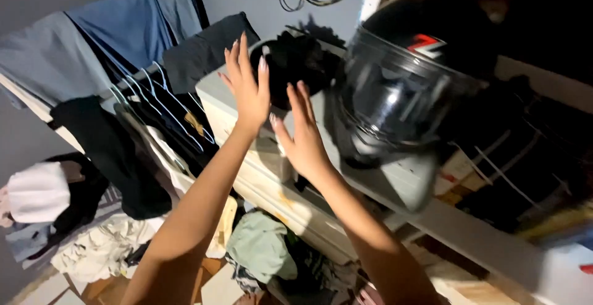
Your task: The person is tidying up a bedroom by picking up gloves, caps, and shirts from the floor and bed and putting them away in a dresser or hanging them on the wall.
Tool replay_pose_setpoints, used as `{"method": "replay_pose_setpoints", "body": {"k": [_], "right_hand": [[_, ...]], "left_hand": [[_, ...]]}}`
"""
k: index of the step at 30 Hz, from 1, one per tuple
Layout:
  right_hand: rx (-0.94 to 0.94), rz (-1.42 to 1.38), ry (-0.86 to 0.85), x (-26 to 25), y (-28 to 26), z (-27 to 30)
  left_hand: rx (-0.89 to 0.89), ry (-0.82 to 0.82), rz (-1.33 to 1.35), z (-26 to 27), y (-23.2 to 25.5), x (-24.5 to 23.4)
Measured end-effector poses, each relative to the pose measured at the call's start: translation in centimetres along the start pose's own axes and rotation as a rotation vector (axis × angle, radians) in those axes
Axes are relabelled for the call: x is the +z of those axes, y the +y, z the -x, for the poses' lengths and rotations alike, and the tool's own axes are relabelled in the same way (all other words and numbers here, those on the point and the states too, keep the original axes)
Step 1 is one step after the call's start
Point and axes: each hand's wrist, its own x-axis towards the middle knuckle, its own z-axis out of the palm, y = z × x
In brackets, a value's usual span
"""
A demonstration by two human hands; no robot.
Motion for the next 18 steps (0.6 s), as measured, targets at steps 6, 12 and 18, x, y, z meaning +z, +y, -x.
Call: {"method": "replay_pose_setpoints", "body": {"k": [6, 12, 18], "right_hand": [[-0.114, 0.063, -0.023, -12.6, -7.9, 8.0], [-0.064, 0.368, 0.079, -22.7, -5.3, 12.4], [0.006, 0.514, 0.148, -28.3, -2.8, 16.1]], "left_hand": [[0.195, -0.112, 0.19, 10.8, 9.8, -2.4], [0.297, -0.286, 0.265, 16.8, 18.7, 0.8], [0.389, -0.396, 0.37, 20.1, 24.4, 3.1]]}}
